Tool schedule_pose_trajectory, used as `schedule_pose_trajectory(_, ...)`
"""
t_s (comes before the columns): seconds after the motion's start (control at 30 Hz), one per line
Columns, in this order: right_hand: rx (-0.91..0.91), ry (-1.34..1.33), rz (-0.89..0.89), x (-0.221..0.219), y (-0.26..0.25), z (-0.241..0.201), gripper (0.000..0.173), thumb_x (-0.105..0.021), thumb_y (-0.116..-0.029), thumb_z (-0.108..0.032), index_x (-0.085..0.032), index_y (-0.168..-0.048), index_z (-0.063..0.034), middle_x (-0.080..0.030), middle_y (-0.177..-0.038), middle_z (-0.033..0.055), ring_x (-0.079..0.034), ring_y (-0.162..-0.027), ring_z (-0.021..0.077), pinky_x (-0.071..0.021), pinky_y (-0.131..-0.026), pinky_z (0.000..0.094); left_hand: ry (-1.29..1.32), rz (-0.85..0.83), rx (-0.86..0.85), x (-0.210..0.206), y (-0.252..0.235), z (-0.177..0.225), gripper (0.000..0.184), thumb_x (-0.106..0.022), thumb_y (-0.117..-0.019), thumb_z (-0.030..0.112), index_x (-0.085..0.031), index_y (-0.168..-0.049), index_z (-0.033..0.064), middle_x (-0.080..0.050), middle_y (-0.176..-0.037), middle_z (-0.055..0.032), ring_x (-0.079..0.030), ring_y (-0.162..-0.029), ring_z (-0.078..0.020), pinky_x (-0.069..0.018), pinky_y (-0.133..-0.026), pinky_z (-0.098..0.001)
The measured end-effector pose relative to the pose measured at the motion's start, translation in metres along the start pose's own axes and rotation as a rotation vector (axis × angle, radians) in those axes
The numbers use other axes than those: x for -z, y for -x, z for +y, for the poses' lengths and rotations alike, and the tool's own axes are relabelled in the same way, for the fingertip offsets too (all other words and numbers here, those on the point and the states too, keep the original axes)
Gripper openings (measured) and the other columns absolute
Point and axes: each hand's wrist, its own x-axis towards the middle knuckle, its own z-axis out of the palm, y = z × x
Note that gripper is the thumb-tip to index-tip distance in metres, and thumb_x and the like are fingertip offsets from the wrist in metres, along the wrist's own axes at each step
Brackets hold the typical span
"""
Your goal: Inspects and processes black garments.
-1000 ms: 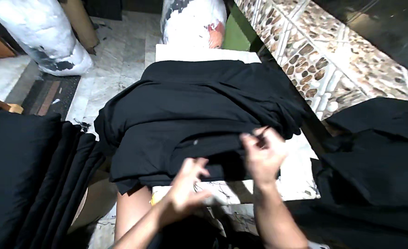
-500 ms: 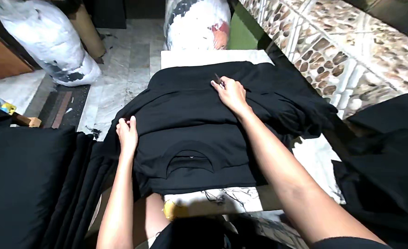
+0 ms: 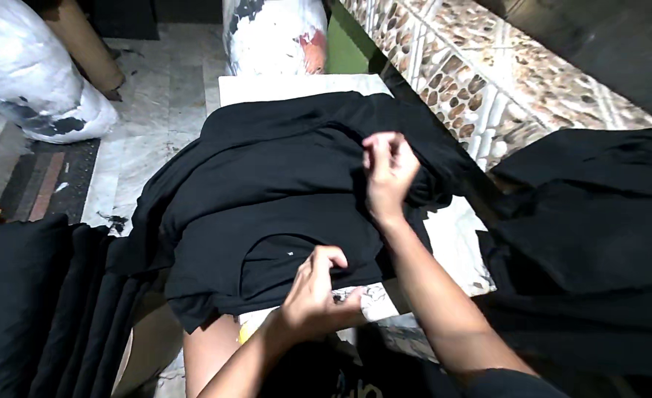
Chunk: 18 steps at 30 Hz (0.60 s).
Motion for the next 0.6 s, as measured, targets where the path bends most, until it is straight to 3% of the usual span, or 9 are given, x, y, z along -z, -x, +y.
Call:
schedule_pose_trajectory(0.07,0.0,0.061,0.072,0.03,0.031,-0.019,0.017,-0.047,-0.1053,-0.009,-0.064,-0.104,-0.0082,-0.061,-0.086,-0.0168,-0.052,-0.069,-0.0118,-0.0458,-0.064,0.0097,-0.009,-0.052,-0.06,0.01,-0.008,-0.003,0.049,-0.071,-0.0826,0.002,-0.046,-0.123,-0.0107,-0.064,-0.119,-0.02,-0.061,-0.111,-0.0058,-0.0461,-0.098,-0.0169)
schedule_pose_trajectory(0.1,-0.015,0.106,0.097,0.041,0.044,-0.027,0.014,-0.05,-0.1041,-0.009,-0.063,-0.103,-0.0088,-0.06,-0.085,-0.0177,-0.052,-0.069,-0.0124,-0.0455,-0.063,0.0094,-0.053,-0.049,-0.096,0.012,-0.012,-0.005,0.045,-0.07,-0.0833,0.0,-0.052,-0.123,-0.013,-0.066,-0.119,-0.0229,-0.063,-0.112,-0.0113,-0.0465,-0.1,-0.0197)
schedule_pose_trajectory(0.13,-0.039,0.149,0.096,0.049,0.058,-0.034,0.01,-0.052,-0.1026,-0.009,-0.062,-0.103,-0.0055,-0.059,-0.085,-0.0163,-0.051,-0.069,-0.013,-0.0446,-0.064,0.0086,-0.111,-0.009,-0.12,0.011,-0.016,-0.007,0.036,-0.07,-0.0833,-0.001,-0.064,-0.117,-0.012,-0.07,-0.109,-0.0222,-0.066,-0.102,-0.0147,-0.0491,-0.095,-0.0208)
schedule_pose_trajectory(0.2,-0.1,0.203,0.011,0.059,0.087,-0.051,0.019,-0.058,-0.0993,-0.014,-0.059,-0.108,0.003,-0.06,-0.089,-0.011,-0.052,-0.076,-0.0145,-0.0445,-0.069,0.0065,-0.128,0.072,-0.116,0.01,-0.019,-0.011,0.016,-0.072,-0.0868,0.005,-0.076,-0.097,-0.0065,-0.069,-0.085,-0.0141,-0.06,-0.081,-0.0086,-0.0468,-0.079,-0.0154)
schedule_pose_trajectory(0.27,-0.148,0.261,-0.088,0.062,0.116,-0.063,0.03,-0.063,-0.0977,-0.021,-0.058,-0.11,0.0062,-0.062,-0.091,-0.0037,-0.052,-0.078,-0.0137,-0.0441,-0.071,0.0047,-0.046,0.081,-0.085,0.01,-0.016,-0.013,0.021,-0.067,-0.0947,0.013,-0.071,-0.085,-0.0045,-0.063,-0.078,-0.007,-0.056,-0.078,-0.0005,-0.0448,-0.074,-0.0112)
schedule_pose_trajectory(0.37,-0.101,0.443,-0.202,0.057,0.145,-0.079,0.031,-0.065,-0.0943,-0.024,-0.063,-0.099,0.0069,-0.062,-0.074,0.0084,-0.056,-0.064,0.0005,-0.0459,-0.062,0.0109,0.046,0.031,-0.024,0.012,-0.006,-0.008,0.028,-0.058,-0.1008,0.02,-0.06,-0.081,-0.0003,-0.057,-0.079,-0.001,-0.053,-0.084,0.0037,-0.0434,-0.08,-0.0106)
schedule_pose_trajectory(0.47,-0.083,0.501,-0.365,0.051,0.157,-0.088,0.04,-0.055,-0.1013,-0.041,-0.064,-0.093,-0.0026,-0.058,-0.063,0.0036,-0.055,-0.053,0.0081,-0.0464,-0.05,0.0211,0.086,-0.03,0.022,0.016,0.004,0.0,0.037,-0.056,-0.1031,0.031,-0.056,-0.079,0.0034,-0.06,-0.086,-0.0011,-0.055,-0.091,0.0063,-0.0438,-0.09,-0.011)
schedule_pose_trajectory(0.6,-0.048,0.463,-0.385,0.039,0.153,-0.087,0.032,-0.053,-0.1014,-0.03,-0.061,-0.094,0.0002,-0.052,-0.059,0.0033,-0.049,-0.048,0.0077,-0.0424,-0.046,0.0196,0.069,-0.031,0.014,0.013,0.011,0.0,0.039,-0.06,-0.1013,0.032,-0.055,-0.077,0.0029,-0.062,-0.094,-0.0058,-0.057,-0.093,0.0045,-0.0462,-0.091,-0.0118)
